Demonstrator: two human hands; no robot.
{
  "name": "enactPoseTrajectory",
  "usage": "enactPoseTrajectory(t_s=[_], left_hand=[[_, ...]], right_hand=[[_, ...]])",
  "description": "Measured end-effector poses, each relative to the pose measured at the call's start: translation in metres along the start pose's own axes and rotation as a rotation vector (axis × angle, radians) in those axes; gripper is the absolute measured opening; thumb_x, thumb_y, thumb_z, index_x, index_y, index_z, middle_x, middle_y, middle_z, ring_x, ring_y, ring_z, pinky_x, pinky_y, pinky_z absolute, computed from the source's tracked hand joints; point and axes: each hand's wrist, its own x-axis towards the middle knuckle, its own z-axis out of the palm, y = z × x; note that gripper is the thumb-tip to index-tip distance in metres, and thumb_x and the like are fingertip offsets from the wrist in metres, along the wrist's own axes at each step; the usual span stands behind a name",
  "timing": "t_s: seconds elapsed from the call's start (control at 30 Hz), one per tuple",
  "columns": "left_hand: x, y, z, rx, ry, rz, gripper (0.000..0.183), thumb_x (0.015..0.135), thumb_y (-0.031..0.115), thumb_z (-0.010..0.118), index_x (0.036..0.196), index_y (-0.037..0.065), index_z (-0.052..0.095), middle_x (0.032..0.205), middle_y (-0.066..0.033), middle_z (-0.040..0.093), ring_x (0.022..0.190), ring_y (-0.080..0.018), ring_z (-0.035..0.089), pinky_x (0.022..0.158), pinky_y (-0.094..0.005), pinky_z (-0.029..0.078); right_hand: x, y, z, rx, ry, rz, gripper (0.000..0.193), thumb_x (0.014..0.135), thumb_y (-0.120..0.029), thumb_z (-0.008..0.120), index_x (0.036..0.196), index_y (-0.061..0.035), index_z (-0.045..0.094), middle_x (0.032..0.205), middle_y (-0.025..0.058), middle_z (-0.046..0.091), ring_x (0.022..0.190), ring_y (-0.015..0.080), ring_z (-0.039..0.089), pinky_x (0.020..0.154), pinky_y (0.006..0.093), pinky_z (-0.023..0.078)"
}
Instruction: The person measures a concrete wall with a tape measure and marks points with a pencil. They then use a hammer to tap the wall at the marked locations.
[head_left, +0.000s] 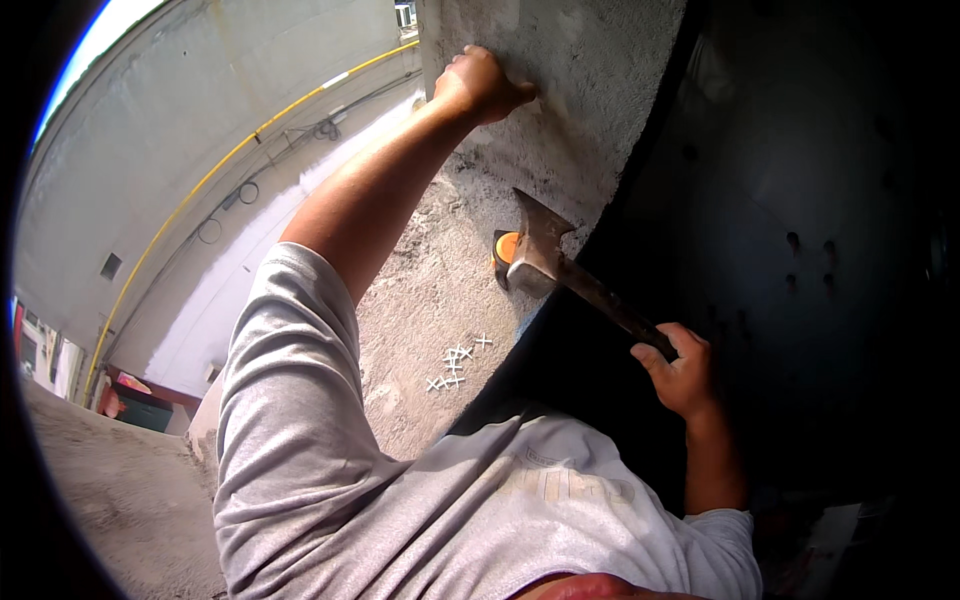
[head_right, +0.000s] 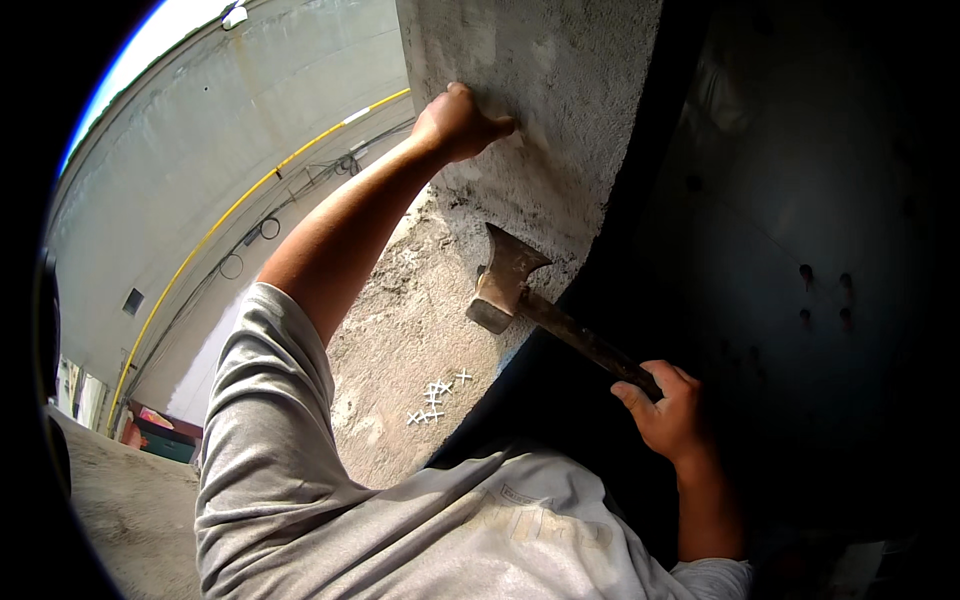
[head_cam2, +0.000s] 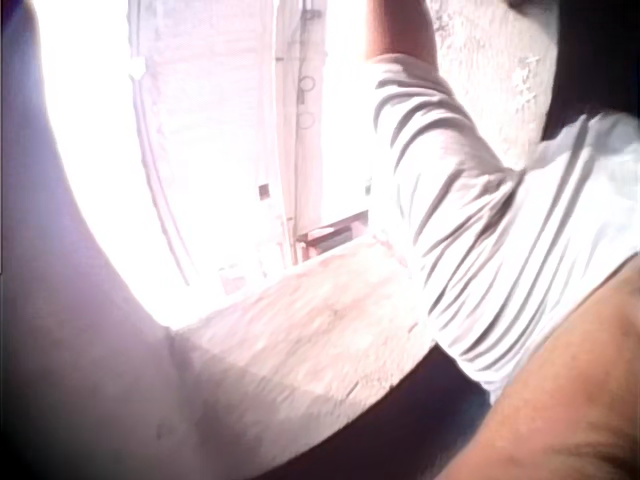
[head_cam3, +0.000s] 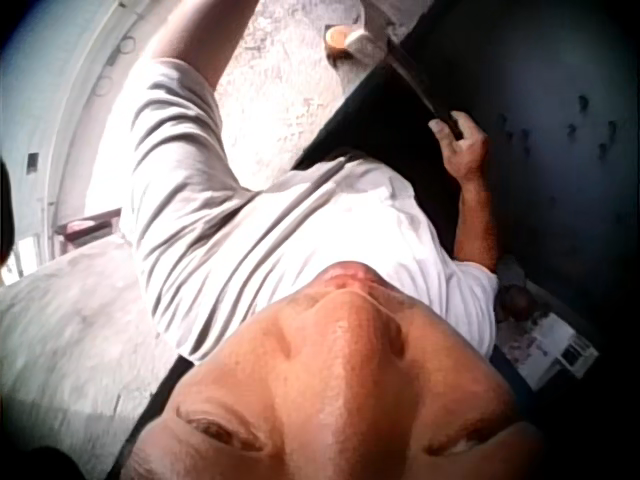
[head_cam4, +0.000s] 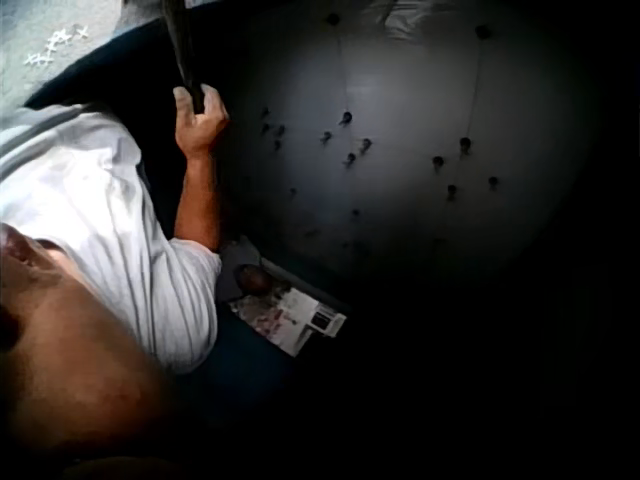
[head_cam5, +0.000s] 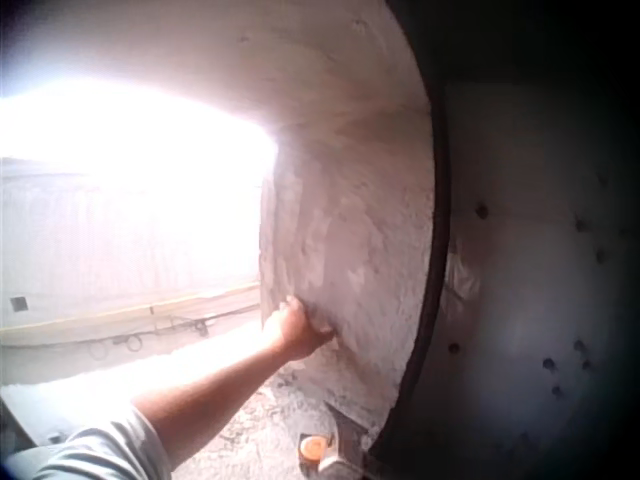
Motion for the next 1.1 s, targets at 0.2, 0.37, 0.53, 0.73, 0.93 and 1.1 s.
enactPoseTrajectory(t_s=[0.2, 0.37, 0.53, 0.73, 0.93, 1.1], left_hand=[[-0.006, -0.007, 0.015, -0.057, 0.114, -0.044, 0.106, 0.083, 0.063, 0.082, 0.146, -0.013, 0.044, 0.143, -0.0314, 0.06, 0.132, -0.0426, 0.063, 0.11, -0.0458, 0.053], [-0.012, -0.016, 0.026, -0.088, 0.209, -0.049, 0.109, 0.081, 0.063, 0.084, 0.15, -0.011, 0.043, 0.146, -0.03, 0.058, 0.137, -0.0416, 0.059, 0.112, -0.0469, 0.052], [-0.013, -0.011, 0.027, -0.152, 0.231, -0.058, 0.111, 0.081, 0.063, 0.084, 0.153, -0.009, 0.041, 0.146, -0.0284, 0.057, 0.139, -0.0414, 0.056, 0.114, -0.0468, 0.05], [-0.016, -0.015, 0.029, -0.137, 0.247, -0.056, 0.113, 0.083, 0.062, 0.083, 0.159, -0.008, 0.037, 0.151, -0.0287, 0.054, 0.142, -0.0415, 0.054, 0.115, -0.047, 0.048], [-0.018, -0.011, 0.027, -0.14, 0.216, -0.08, 0.116, 0.084, 0.064, 0.082, 0.162, -0.007, 0.033, 0.158, -0.0295, 0.049, 0.146, -0.042, 0.05, 0.119, -0.0486, 0.044], [-0.017, -0.015, 0.031, -0.12, 0.244, -0.069, 0.114, 0.084, 0.064, 0.081, 0.161, -0.007, 0.035, 0.161, -0.0308, 0.046, 0.148, -0.0418, 0.049, 0.119, -0.0483, 0.044]], right_hand=[[0.008, -0.053, 0.014, 0.845, -0.209, 0.051, 0.03, 0.101, -0.022, 0.07, 0.118, 0.0017, 0.065, 0.069, -0.0004, 0.059, 0.056, 0.008, 0.056, 0.052, 0.0248, 0.046], [0.062, -0.101, 0.026, 0.889, -0.173, 0.083, 0.033, 0.105, -0.027, 0.06, 0.118, 0.0037, 0.06, 0.066, 0.0047, 0.057, 0.047, 0.0127, 0.053, 0.044, 0.0269, 0.047], [0.138, -0.112, 0.028, 0.865, -0.125, 0.197, 0.032, 0.098, -0.031, 0.067, 0.077, -0.0065, 0.062, 0.058, 0.0067, 0.059, 0.048, 0.0158, 0.057, 0.046, 0.0306, 0.048], [0.189, -0.131, 0.06, 0.815, -0.033, 0.259, 0.032, 0.099, -0.029, 0.07, 0.076, -0.0087, 0.062, 0.059, 0.004, 0.058, 0.048, 0.0148, 0.055, 0.047, 0.031, 0.047], [0.223, -0.137, 0.072, 0.849, 0.027, 0.263, 0.031, 0.099, -0.027, 0.071, 0.076, -0.0104, 0.059, 0.059, 0.0027, 0.057, 0.047, 0.0137, 0.054, 0.046, 0.0322, 0.047], [0.23, -0.136, 0.08, 0.879, 0.036, 0.244, 0.028, 0.098, -0.024, 0.071, 0.078, -0.0102, 0.058, 0.062, 0.001, 0.056, 0.047, 0.0134, 0.054, 0.045, 0.0331, 0.047]])
